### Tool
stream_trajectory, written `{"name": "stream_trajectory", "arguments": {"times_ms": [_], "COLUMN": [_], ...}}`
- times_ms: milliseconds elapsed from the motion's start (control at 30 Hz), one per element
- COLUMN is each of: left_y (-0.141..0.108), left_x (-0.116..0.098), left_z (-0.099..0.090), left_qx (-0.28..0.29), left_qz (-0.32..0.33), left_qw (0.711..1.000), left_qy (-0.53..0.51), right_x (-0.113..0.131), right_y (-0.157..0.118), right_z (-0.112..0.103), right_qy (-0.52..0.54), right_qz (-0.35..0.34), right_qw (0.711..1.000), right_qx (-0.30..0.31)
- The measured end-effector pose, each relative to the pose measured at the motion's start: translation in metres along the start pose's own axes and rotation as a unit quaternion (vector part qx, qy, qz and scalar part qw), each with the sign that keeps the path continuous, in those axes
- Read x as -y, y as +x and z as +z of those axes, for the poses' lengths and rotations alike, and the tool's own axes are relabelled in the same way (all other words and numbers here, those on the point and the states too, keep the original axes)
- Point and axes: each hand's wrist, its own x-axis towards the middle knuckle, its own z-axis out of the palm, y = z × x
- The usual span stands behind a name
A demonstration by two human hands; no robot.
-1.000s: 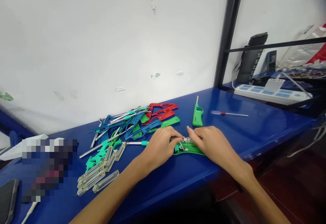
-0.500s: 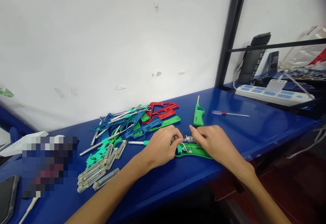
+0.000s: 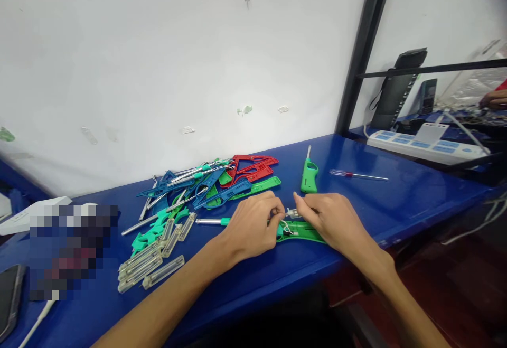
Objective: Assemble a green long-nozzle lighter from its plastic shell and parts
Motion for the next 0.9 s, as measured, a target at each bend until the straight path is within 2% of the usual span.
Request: {"name": "stream_trajectory", "arguments": {"times_ms": [467, 667, 900], "left_y": [0.0007, 0.0026, 0.0021], "left_x": [-0.0045, -0.0033, -0.0064], "left_z": [-0.0029, -0.0068, -0.0076], "left_qx": [0.016, 0.030, 0.014], "left_qz": [0.018, 0.004, -0.027], "left_qw": [0.998, 0.998, 1.000], "left_qy": [0.055, 0.047, -0.007], "right_x": [0.0023, 0.0055, 0.0049], "right_y": [0.0017, 0.0012, 0.0014], "right_z": [0.0002, -0.0009, -0.0020], "right_qy": [-0.040, -0.041, -0.027], "right_qz": [-0.043, -0.005, 0.039], "right_qw": [0.998, 0.999, 0.998], "right_qx": [0.001, 0.016, 0.029]}}
